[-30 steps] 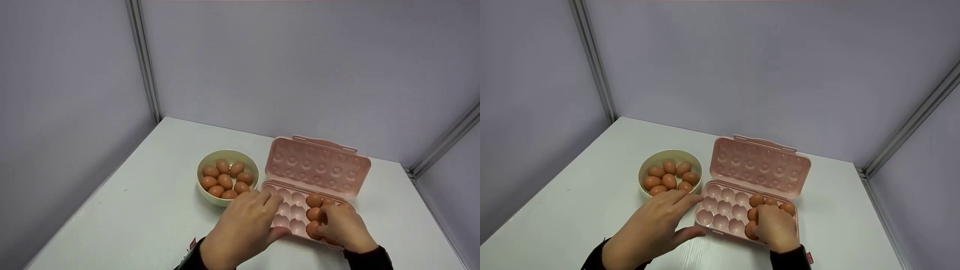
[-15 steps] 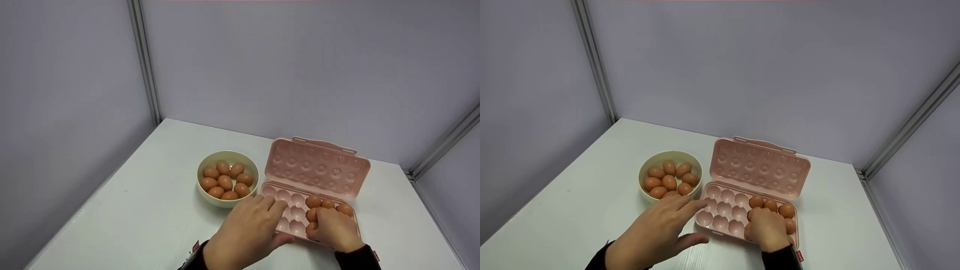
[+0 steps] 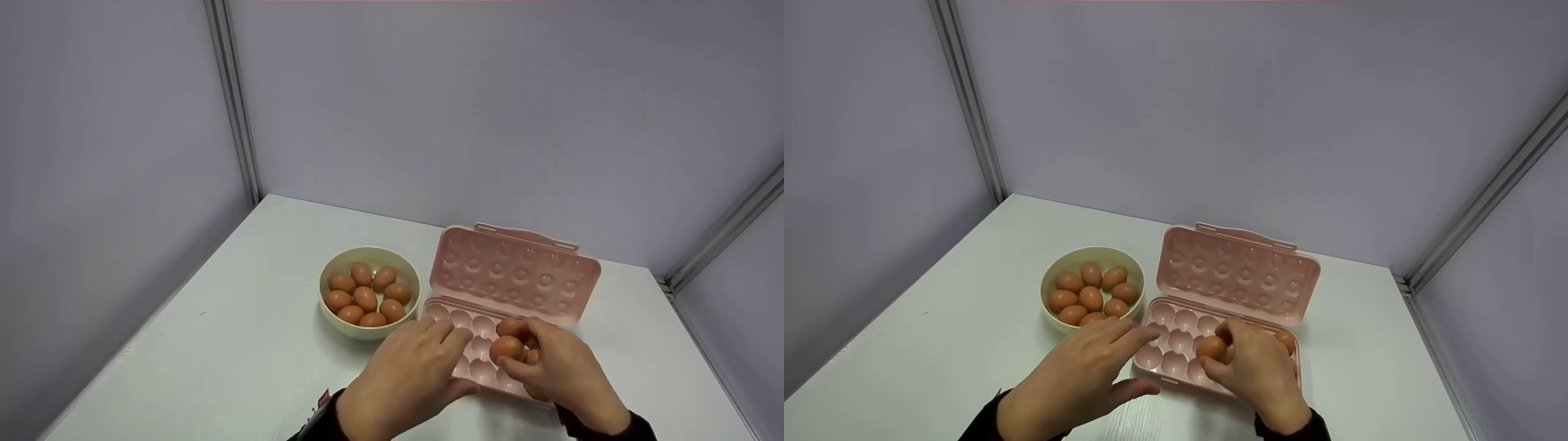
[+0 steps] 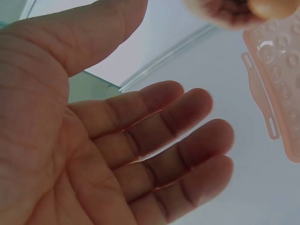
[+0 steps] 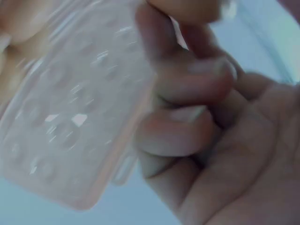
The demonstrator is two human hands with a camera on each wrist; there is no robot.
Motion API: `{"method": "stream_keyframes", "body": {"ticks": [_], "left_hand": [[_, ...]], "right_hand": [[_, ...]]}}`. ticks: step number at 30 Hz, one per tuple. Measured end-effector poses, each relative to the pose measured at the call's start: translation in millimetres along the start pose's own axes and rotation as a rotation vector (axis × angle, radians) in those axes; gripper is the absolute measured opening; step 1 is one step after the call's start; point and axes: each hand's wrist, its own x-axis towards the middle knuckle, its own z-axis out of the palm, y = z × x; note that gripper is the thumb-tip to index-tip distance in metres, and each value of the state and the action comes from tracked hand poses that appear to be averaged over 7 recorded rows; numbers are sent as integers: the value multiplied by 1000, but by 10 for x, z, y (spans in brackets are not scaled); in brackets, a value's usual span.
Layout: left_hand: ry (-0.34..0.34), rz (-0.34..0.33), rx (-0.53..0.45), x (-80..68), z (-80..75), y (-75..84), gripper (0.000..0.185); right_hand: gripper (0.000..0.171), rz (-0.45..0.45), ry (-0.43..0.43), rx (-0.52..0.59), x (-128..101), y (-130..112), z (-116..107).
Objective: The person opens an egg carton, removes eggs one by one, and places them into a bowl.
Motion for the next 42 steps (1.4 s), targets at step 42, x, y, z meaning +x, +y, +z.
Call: {"method": "stream_keyframes", "body": {"ticks": [42], "left_hand": [[228, 73, -66, 116, 254, 53, 36]], "right_hand": [[45, -195, 226, 450, -171, -528, 102]]}}
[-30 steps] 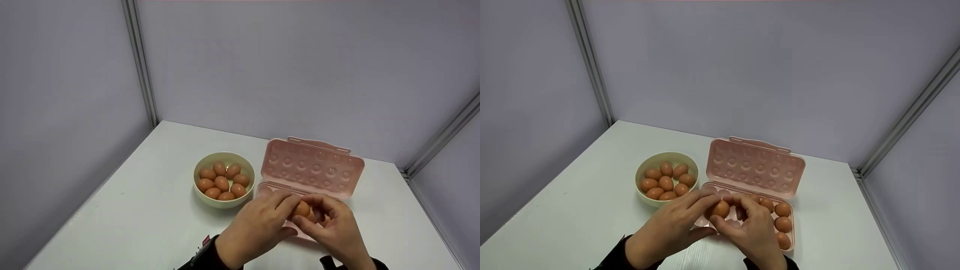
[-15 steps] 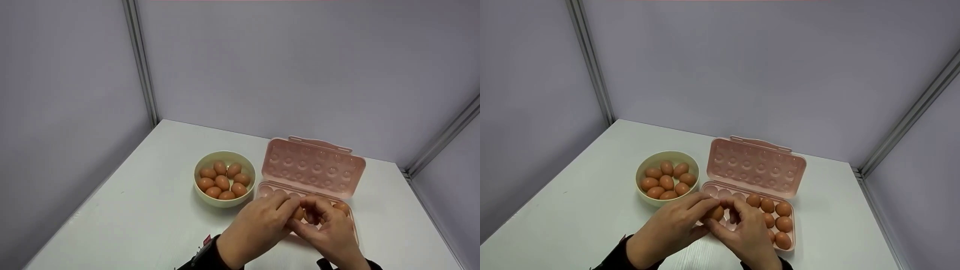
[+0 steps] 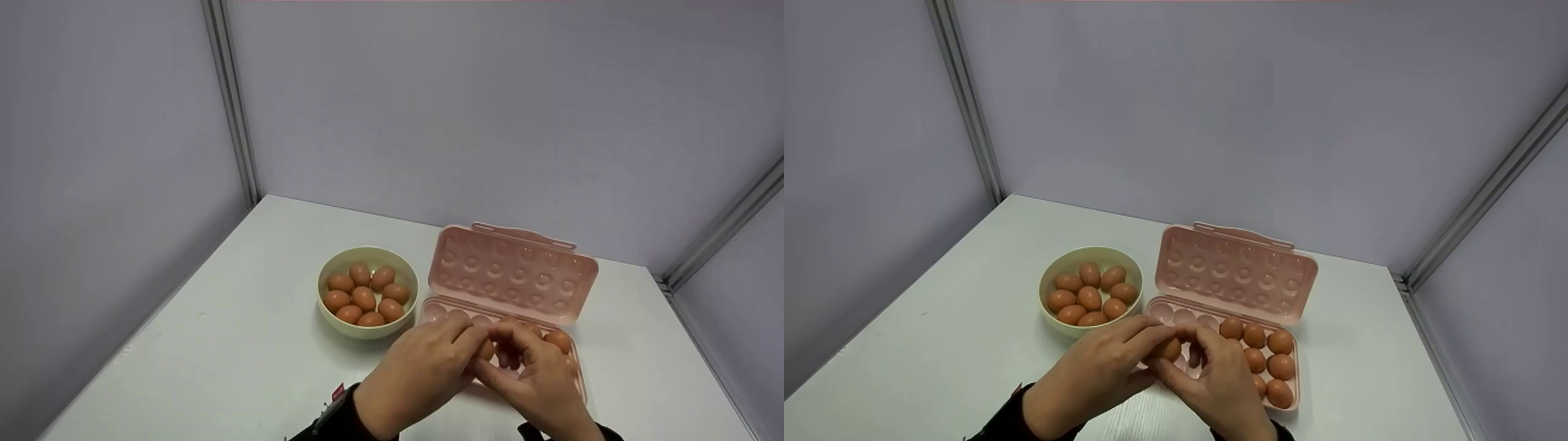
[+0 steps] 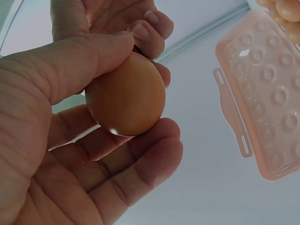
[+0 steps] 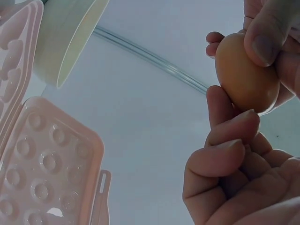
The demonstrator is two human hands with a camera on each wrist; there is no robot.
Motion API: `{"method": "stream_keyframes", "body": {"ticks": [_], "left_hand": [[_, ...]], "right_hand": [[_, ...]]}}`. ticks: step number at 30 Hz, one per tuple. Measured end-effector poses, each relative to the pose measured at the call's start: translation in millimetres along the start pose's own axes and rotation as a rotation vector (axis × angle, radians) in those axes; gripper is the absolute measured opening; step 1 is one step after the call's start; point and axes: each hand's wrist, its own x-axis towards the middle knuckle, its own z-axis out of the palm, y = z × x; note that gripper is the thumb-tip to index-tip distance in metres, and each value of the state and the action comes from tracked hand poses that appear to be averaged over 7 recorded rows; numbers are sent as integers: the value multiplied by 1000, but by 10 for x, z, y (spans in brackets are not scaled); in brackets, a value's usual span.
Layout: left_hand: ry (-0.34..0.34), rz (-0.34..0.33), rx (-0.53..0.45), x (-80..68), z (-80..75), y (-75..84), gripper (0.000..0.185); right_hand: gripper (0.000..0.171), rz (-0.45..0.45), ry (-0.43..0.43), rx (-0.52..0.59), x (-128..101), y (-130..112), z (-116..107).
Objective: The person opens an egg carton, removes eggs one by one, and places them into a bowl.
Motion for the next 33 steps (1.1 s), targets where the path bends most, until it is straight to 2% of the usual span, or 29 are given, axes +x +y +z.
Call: {"method": "stream_keyframes", "body": {"ticks": [9, 17, 24, 28, 31, 33], "left_hand": [[21, -5, 8, -1, 24, -4, 34], [-9, -15, 21, -3, 25, -10, 36], [-17, -34, 81, 2, 48, -45, 19], [-45, -68, 63, -9, 28, -111, 25], [-50, -114, 86, -21, 13, -176, 28], [-44, -147, 129, -27, 14, -222, 25]], "right_hand": [[43, 39, -31, -27, 1, -20, -1], [45, 37, -40, -46, -1, -11, 7], [44, 34, -31, -57, 9, -7, 9], [42, 51, -28, -60, 12, -6, 8], [40, 58, -34, -74, 10, 14, 5], [37, 56, -53, -128, 4, 39, -2]]}}
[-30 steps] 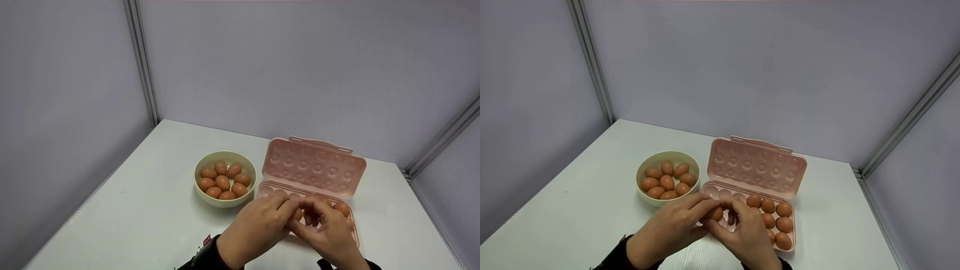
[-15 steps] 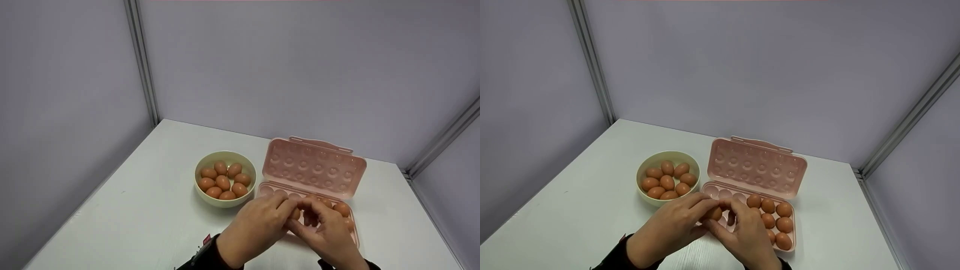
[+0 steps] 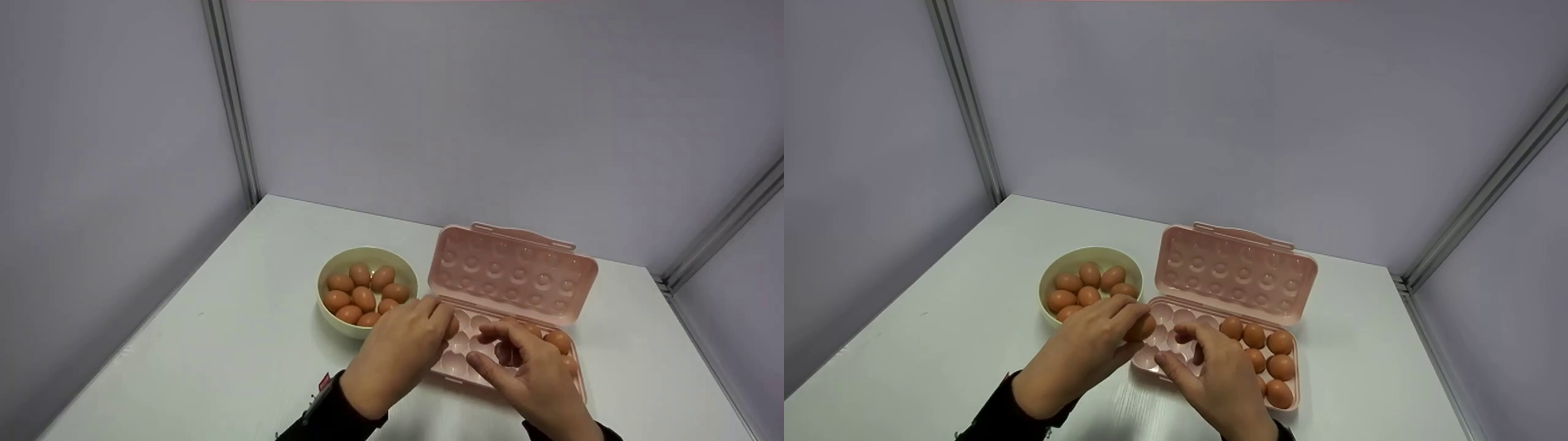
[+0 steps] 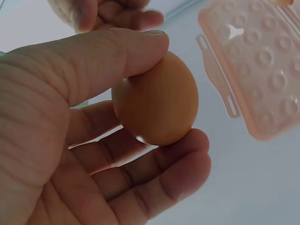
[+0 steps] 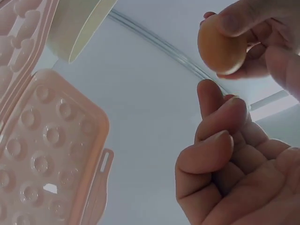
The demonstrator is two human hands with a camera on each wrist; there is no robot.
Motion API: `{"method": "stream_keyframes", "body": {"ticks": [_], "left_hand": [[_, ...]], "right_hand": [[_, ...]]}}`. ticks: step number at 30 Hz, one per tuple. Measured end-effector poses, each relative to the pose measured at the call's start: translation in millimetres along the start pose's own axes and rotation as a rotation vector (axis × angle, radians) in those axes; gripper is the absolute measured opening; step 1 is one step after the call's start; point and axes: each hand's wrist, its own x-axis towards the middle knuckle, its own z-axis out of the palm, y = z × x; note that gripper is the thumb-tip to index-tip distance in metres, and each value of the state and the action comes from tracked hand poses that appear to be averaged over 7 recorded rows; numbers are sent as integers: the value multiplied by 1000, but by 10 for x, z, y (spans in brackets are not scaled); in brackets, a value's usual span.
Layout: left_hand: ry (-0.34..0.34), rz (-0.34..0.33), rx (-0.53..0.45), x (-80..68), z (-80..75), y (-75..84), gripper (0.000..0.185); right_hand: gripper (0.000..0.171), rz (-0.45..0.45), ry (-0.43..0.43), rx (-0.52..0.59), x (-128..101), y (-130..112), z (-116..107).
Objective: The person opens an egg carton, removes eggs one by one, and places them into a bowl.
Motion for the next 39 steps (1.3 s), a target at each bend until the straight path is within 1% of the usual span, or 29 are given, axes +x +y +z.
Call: {"method": "stream_keyframes", "body": {"ticks": [1, 3, 6, 8, 10, 11, 13, 16, 19, 21, 23, 26, 29, 31, 36, 39], "left_hand": [[2, -17, 23, -1, 3, -23, 24], [3, -50, 59, 1, 12, -71, 22], [4, -111, 108, 0, 36, -148, 19], [-4, -154, 155, -4, 57, -207, 15], [-18, -203, 182, -7, 72, -269, 13], [-31, -229, 179, -10, 81, -301, 12], [-64, -274, 167, -13, 97, -363, 12], [-122, -348, 99, -15, 122, -442, 13], [-168, -387, 75, -17, 162, -497, 15], [-184, -397, 68, -20, 193, -522, 17], [-190, -406, 63, -22, 218, -539, 18], [-188, -418, 71, -29, 249, -559, 16], [-184, -428, 78, -36, 275, -585, 16], [-194, -439, 63, -41, 292, -609, 18], [-263, -472, -4, -57, 363, -679, 25], [-303, -487, -17, -68, 430, -705, 26]], "right_hand": [[35, -2, -15, -45, -3, 17, -2], [34, 1, -78, -157, -14, 58, -12], [42, 21, -243, -293, -29, 132, -42], [48, 40, -344, -335, -29, 180, -61], [53, 68, -403, -333, -25, 216, -79], [54, 75, -410, -332, -24, 230, -89], [54, 88, -397, -333, -26, 249, -113], [54, 93, -364, -362, -25, 263, -175], [52, 78, -340, -381, -7, 280, -250], [51, 71, -326, -376, 7, 292, -305], [47, 76, -324, -349, 25, 302, -355], [43, 110, -333, -312, 48, 311, -419], [39, 125, -347, -287, 68, 309, -444], [38, 119, -347, -291, 73, 306, -444], [40, 107, -342, -334, 60, 310, -435], [46, 116, -342, -348, 49, 306, -432]]}}
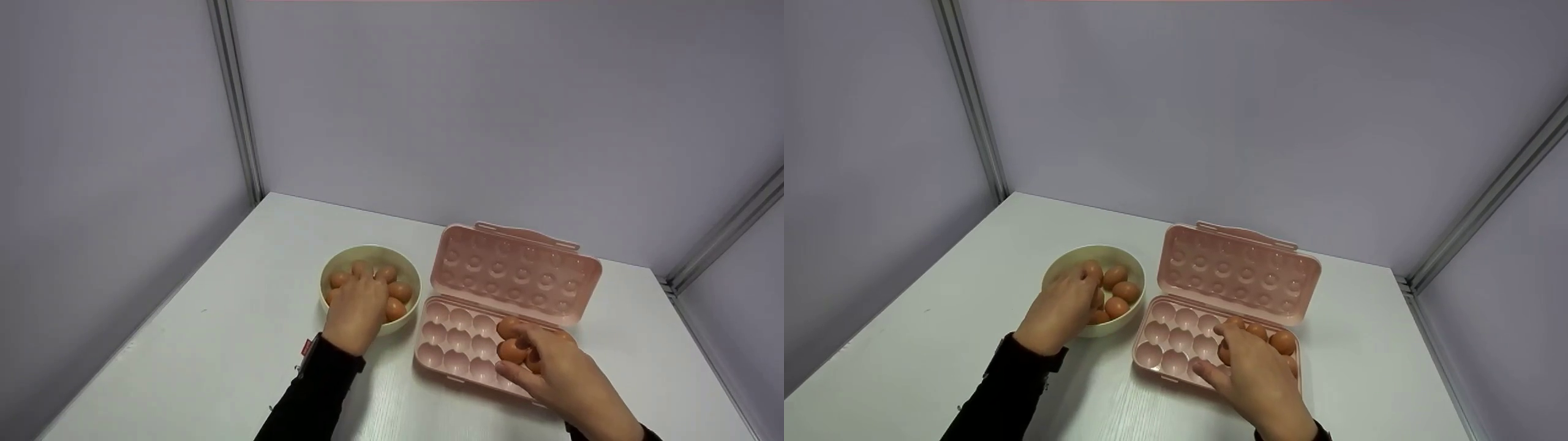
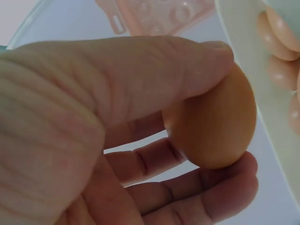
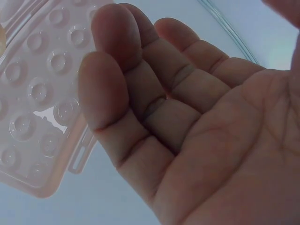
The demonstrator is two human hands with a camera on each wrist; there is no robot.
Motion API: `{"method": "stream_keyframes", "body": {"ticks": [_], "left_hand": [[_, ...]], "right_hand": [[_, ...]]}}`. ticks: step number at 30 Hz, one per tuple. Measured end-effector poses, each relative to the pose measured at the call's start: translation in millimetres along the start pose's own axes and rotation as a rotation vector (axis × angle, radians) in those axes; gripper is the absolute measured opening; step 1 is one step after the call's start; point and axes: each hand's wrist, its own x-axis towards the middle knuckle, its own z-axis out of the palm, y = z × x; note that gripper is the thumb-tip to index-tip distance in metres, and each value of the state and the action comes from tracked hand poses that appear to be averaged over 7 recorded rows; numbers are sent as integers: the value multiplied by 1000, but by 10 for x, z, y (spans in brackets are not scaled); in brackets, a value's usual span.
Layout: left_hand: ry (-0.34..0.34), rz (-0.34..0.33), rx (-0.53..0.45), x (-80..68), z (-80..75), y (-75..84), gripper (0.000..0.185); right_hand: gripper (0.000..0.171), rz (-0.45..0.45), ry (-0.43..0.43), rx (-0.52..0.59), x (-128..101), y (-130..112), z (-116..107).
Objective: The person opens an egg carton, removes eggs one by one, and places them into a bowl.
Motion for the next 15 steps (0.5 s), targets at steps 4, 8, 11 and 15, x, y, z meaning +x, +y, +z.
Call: {"method": "stream_keyframes", "body": {"ticks": [4, 8, 11, 15], "left_hand": [[-44, -23, 16, 17, 69, -21, 29], [-70, -38, 40, 32, 102, -43, 29], [-80, -50, 46, 47, 122, -52, 22], [-111, -59, 40, 75, 152, -62, 13]], "right_hand": [[48, -3, -10, 15, 0, -4, 5], [47, -25, -15, 34, 2, 0, 9], [47, -29, -8, 32, 3, -8, 9], [46, -36, 9, 19, 3, -17, 18]]}}
